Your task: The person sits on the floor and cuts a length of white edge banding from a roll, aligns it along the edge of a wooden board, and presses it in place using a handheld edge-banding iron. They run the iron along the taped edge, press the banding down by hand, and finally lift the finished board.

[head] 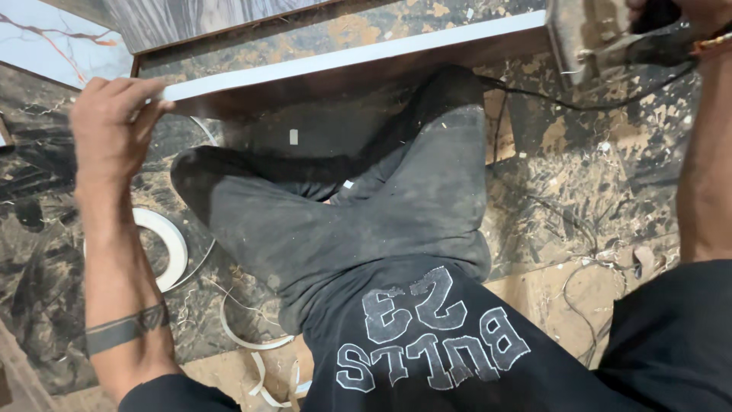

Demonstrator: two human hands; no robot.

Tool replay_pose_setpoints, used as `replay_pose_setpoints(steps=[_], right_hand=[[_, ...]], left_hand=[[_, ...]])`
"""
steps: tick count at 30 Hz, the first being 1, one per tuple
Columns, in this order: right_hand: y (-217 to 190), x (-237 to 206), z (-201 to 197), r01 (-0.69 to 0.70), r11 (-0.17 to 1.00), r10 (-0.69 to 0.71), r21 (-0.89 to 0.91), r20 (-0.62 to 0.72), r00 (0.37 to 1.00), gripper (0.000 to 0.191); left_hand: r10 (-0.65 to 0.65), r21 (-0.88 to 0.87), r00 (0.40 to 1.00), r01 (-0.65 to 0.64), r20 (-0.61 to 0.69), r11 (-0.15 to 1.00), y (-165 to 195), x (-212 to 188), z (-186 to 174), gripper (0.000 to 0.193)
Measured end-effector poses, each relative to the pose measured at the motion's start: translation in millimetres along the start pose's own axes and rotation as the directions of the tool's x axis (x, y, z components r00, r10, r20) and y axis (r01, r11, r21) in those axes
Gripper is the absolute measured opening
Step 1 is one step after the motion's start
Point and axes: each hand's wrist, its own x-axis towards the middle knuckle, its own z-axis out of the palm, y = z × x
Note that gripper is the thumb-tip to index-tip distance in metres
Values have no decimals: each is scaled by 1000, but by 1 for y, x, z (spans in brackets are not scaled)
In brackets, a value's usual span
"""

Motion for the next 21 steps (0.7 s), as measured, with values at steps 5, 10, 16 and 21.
replay_pose_setpoints(steps=[5, 10, 16, 21], right_hand=[[-4, 13, 6, -19, 1000, 19, 18, 39, 999, 32], [-53, 33, 47, -89, 991, 69, 103, 186, 980, 35], [-167, 19, 140, -9, 997, -15, 75, 321, 947, 19], [-242, 10, 224, 27, 981, -119, 191, 492, 862, 28]], left_hand=[[5, -35, 1000, -4, 12, 999, -6, -5, 21, 19], [-5, -81, 999, 8, 41, 997, -18, -8, 21, 19], [-51, -198, 999, 53, 20, 979, -18, -6, 15, 22], [-79, -203, 997, 74, -19, 976, -28, -18, 11, 25]])
